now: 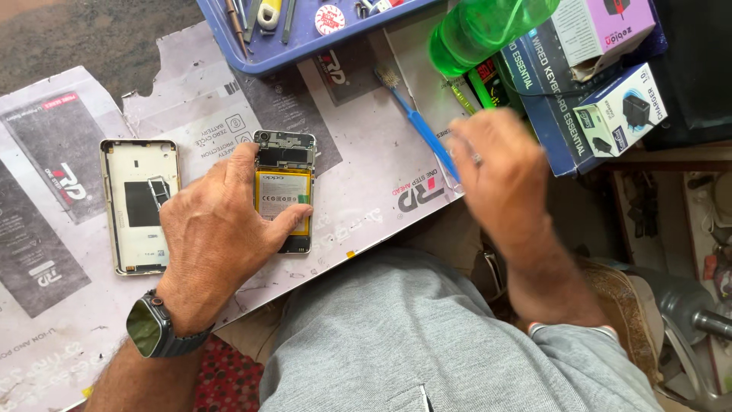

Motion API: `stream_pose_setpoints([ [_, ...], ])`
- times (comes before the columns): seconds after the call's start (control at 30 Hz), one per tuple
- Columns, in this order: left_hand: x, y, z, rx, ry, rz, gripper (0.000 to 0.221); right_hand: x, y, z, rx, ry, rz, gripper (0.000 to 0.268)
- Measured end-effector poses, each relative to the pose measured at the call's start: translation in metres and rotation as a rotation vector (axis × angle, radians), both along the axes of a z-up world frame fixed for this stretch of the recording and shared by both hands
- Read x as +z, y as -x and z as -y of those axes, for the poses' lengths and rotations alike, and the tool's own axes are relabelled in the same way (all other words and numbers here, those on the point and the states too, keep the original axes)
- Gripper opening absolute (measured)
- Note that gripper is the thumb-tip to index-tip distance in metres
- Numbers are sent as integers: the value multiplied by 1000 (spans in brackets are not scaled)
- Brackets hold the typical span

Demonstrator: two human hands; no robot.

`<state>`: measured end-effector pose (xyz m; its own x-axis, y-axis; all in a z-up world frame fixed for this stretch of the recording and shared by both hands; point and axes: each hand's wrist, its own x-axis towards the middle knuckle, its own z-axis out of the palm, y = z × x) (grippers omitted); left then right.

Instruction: The person cleans a mobile phone screen with a toothbrush, removes the back cover, and uses a green screwdriver and a small blade to disassemble the internal components while the device is on a repair bench.

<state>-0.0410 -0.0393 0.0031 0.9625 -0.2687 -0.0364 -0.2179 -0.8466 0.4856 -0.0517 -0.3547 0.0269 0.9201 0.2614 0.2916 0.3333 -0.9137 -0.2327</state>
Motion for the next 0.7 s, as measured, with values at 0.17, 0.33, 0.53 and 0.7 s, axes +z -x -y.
stream_pose_setpoints([
  [0.17, 0, 2, -1, -9, 19, 22, 80, -7, -12, 12, -158, 169, -73, 29],
  [0.33, -3, 2, -3, -12, 30, 23, 81, -21, -19, 15, -186, 227, -74, 31],
  [0.53, -5, 2, -3, -18, 59, 41, 81, -16, -22, 7, -158, 211, -33, 28],
  [0.7, -3, 1, 1, -21, 41, 54, 79, -2, -15, -16, 54, 74, 105, 38],
])
